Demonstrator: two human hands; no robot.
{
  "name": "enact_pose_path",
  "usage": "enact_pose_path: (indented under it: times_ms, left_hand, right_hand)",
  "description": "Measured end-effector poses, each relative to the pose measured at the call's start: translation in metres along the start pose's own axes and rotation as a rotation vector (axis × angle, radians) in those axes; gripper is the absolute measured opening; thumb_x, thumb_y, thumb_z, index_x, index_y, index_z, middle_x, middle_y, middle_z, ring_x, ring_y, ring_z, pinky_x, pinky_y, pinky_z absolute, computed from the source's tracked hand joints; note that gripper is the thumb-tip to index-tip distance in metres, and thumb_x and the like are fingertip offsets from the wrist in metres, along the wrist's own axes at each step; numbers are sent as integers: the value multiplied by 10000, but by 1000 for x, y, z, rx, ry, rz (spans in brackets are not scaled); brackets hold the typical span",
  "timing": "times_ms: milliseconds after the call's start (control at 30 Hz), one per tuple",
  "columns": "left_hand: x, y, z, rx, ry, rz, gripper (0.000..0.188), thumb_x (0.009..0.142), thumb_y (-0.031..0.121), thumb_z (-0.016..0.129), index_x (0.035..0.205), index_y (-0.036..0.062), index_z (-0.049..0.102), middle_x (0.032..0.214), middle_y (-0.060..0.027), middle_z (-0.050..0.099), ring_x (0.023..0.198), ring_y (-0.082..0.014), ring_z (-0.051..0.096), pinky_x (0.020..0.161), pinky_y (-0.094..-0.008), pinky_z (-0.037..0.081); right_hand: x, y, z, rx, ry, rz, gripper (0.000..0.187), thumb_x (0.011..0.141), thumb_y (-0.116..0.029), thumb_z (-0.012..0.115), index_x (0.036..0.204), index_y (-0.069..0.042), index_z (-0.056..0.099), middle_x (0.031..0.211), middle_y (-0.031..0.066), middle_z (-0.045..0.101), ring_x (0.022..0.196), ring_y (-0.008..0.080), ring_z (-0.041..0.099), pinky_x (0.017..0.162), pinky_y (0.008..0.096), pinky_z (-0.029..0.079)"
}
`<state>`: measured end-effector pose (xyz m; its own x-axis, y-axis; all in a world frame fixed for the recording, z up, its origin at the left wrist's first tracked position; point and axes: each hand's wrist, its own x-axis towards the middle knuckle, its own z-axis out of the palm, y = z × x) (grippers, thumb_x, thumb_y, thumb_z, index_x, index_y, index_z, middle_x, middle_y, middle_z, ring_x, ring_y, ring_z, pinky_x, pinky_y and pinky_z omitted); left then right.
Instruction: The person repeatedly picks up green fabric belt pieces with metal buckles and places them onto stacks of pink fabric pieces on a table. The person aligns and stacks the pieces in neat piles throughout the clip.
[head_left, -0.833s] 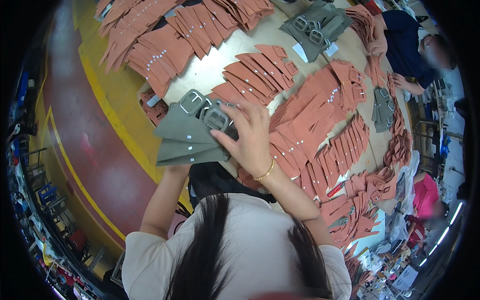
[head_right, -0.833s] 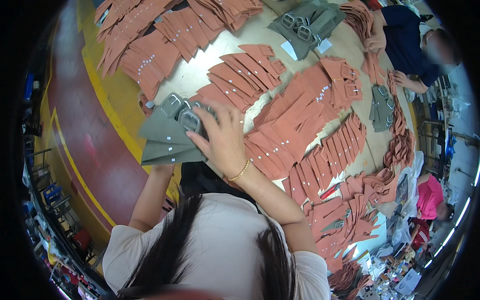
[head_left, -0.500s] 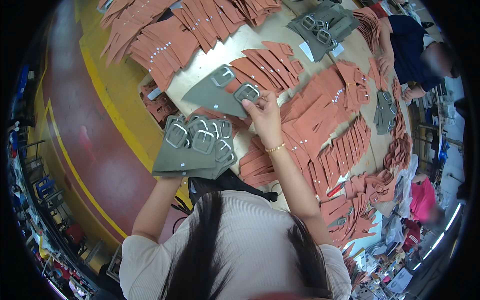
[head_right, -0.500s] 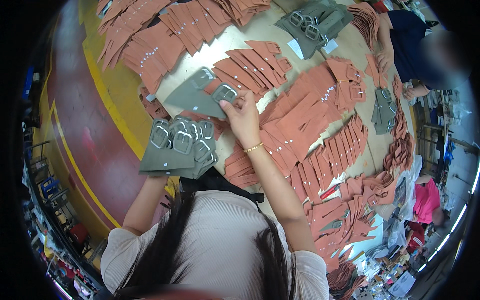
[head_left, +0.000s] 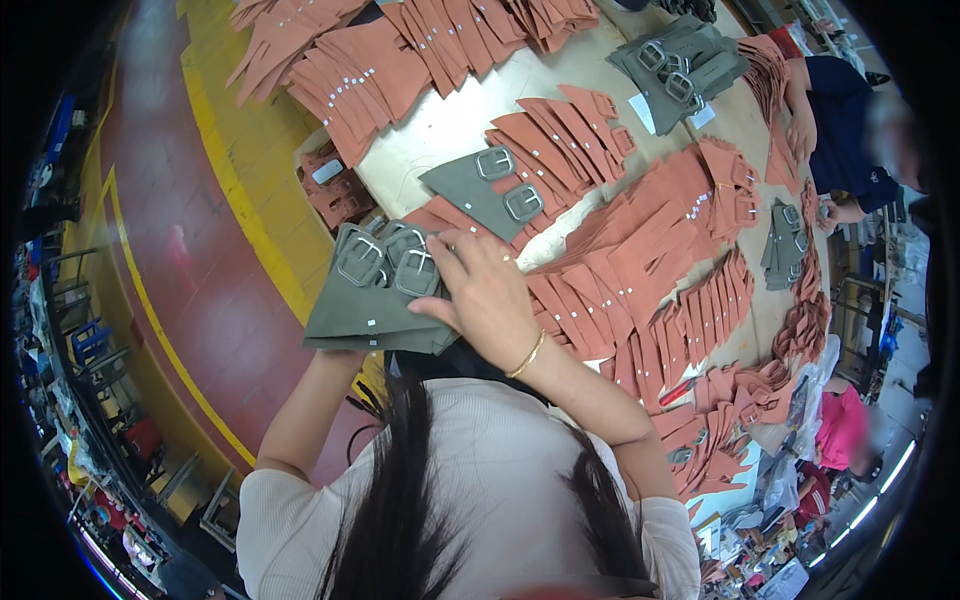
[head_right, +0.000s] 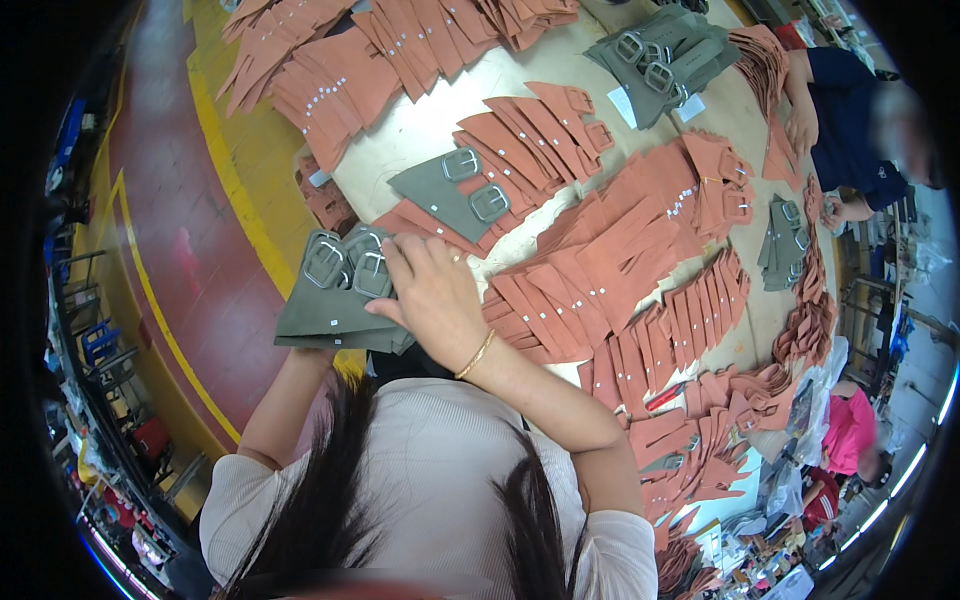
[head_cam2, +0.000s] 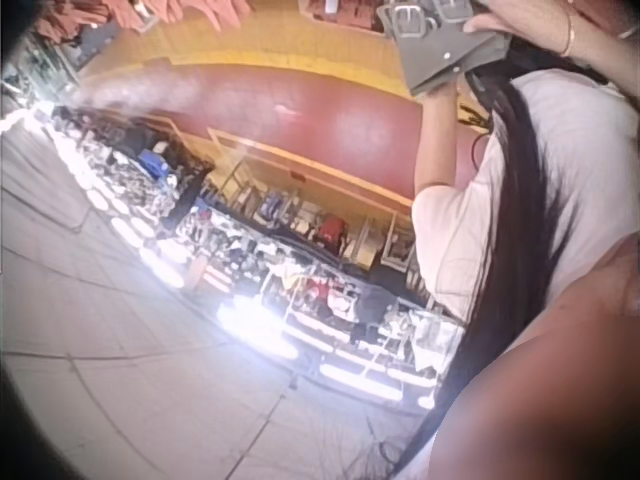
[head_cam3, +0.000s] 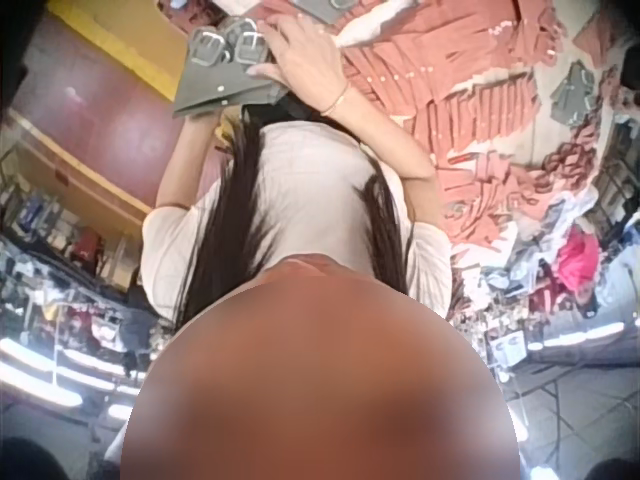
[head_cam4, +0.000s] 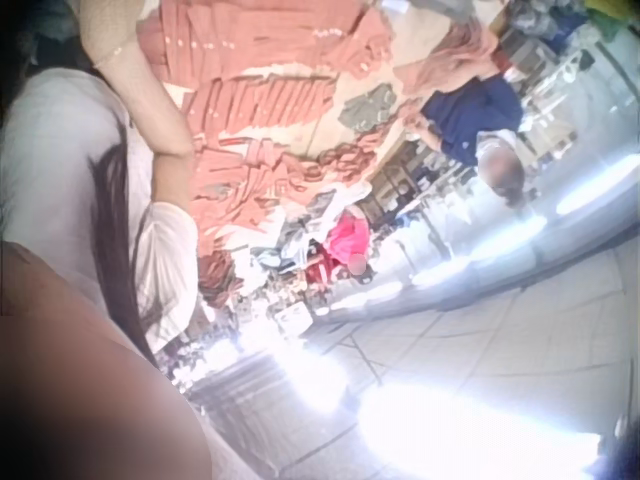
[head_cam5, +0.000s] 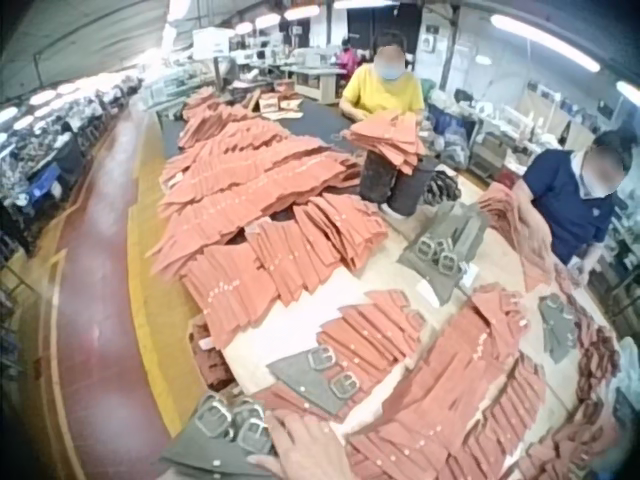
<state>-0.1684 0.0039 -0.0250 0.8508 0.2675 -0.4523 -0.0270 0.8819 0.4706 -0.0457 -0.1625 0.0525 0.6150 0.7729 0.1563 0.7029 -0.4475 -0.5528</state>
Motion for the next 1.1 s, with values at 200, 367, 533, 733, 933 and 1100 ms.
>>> enact_pose_path:
  times_ms: [200, 367, 533, 733, 933, 1100]
  left_hand:
    - [2, -6, -12, 47, 15, -93, 493, 1009, 305, 433, 1438, 67, 383, 1401, -147, 491, 1234, -285, 537, 1019, -424, 479]
    - [1, -8, 3, -122, -63, -157, 488, 1000, 323, 444, 1414, 67, 415, 1355, -137, 535, 1194, -285, 568, 999, -436, 496]
    - [-2, -5, 15, -88, -44, -176, 479, 994, 318, 453, 1401, 65, 433, 1350, -129, 543, 1188, -282, 576, 1000, -438, 496]
    - [0, -11, 9, 11, 39, -137, 474, 983, 306, 479, 1390, 65, 451, 1343, -126, 551, 1185, -275, 581, 990, -423, 503]
    - [2, -13, 7, 185, 180, -91, 468, 982, 304, 485, 1382, 63, 459, 1335, -126, 556, 1173, -270, 588, 978, -415, 511]
    - [10, -12, 19, -141, -208, -200, 490, 1002, 336, 447, 1403, 54, 431, 1379, -147, 516, 1213, -288, 558, 1010, -436, 484]
  right_hand:
    - [-10, -3, 5, 356, 51, 96, 383, 793, -193, 771, 1055, -20, 553, 851, 115, 642, 722, 285, 646, 640, 349, 515]
    - [10, 62, -3, 874, 353, 496, 309, 864, -82, 705, 1051, -2, 472, 903, 140, 687, 718, 175, 699, 557, 279, 546]
    - [23, 110, 4, 844, 257, 726, 374, 890, -30, 653, 1151, 6, 388, 948, 160, 656, 760, 214, 708, 556, 304, 608]
    - [18, 105, 9, 533, 202, 738, 438, 894, -53, 648, 1241, 6, 388, 649, 93, 612, 521, 210, 676, 426, 289, 537]
    - [17, 99, 10, 280, 170, 674, 500, 879, -191, 697, 1249, -23, 406, 614, 113, 602, 539, 271, 669, 448, 354, 501]
    - [6, 65, -8, -4, 65, 447, 542, 820, -395, 738, 1151, -26, 521, 708, 112, 615, 556, 310, 615, 519, 402, 488]
